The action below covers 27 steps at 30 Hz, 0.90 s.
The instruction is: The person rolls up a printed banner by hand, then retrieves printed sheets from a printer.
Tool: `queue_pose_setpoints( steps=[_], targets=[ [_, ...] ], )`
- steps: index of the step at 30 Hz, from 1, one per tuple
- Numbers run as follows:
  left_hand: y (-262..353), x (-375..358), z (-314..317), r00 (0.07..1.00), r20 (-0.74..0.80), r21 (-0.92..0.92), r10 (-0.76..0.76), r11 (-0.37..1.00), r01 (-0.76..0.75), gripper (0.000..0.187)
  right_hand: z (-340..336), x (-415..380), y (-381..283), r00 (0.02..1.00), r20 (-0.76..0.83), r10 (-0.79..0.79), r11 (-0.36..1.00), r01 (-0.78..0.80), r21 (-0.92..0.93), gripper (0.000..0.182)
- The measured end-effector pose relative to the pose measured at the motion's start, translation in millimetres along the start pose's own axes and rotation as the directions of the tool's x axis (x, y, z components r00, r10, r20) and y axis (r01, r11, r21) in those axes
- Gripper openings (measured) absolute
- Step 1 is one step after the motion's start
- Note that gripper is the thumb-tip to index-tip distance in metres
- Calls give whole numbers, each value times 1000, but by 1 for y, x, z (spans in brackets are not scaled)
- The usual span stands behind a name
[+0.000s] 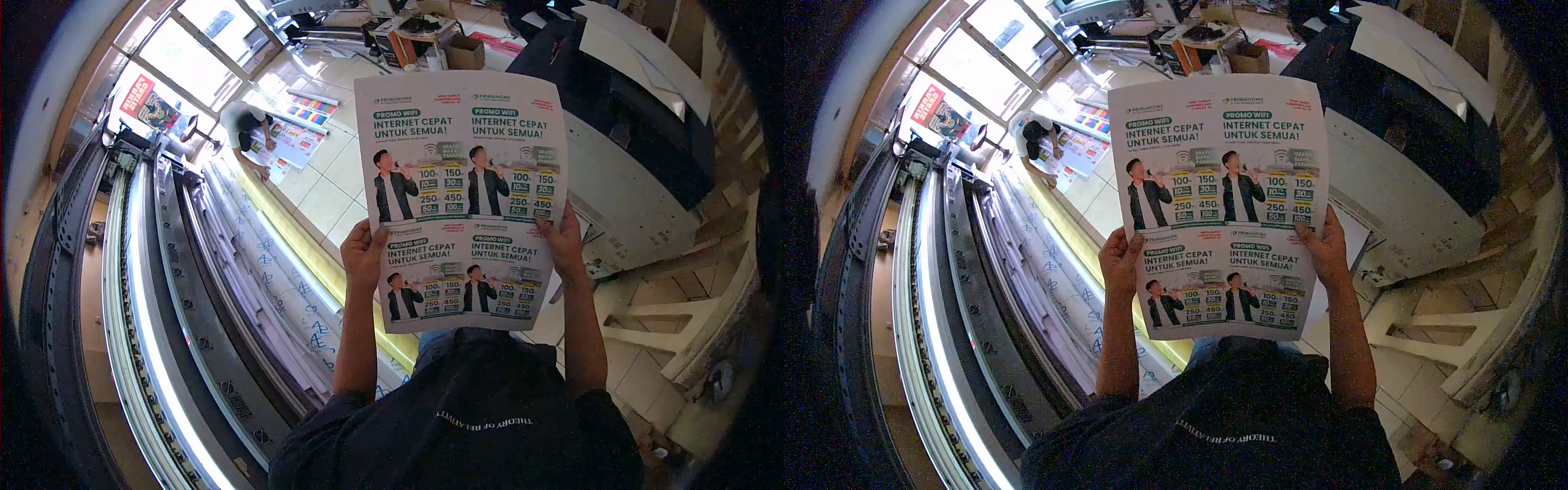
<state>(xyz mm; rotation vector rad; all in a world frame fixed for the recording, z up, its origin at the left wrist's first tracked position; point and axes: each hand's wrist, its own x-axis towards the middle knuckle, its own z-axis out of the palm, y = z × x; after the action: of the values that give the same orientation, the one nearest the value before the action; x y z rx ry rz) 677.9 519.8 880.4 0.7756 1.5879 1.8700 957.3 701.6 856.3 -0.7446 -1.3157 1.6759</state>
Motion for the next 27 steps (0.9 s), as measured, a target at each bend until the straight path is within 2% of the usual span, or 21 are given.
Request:
queue_pose_setpoints(
  steps=[2,12,15,17,27],
  targets=[
    [0,0,-1,1000,0,56,0,998,0,25,-1,0,3,1000,-7,6,1000,-6,11,46],
    [1,1,-1,1000,19,14,6,1000,-7,26,-1,-1,-2,999,17,32,999,-32,-7,58],
    [-2,1,-3,1000,11,-1,-9,1000,9,26,-4,-1,3,999,-6,38,999,-38,-16,55],
    [-2,1,-2,1000,1,46,2,999,-2,25,-5,2,7,999,-24,47,994,-44,96,50],
    [1,0,-2,1000,7,18,-21,1000,21,27,0,1,1,999,-15,30,994,-28,104,36]
  ],
)
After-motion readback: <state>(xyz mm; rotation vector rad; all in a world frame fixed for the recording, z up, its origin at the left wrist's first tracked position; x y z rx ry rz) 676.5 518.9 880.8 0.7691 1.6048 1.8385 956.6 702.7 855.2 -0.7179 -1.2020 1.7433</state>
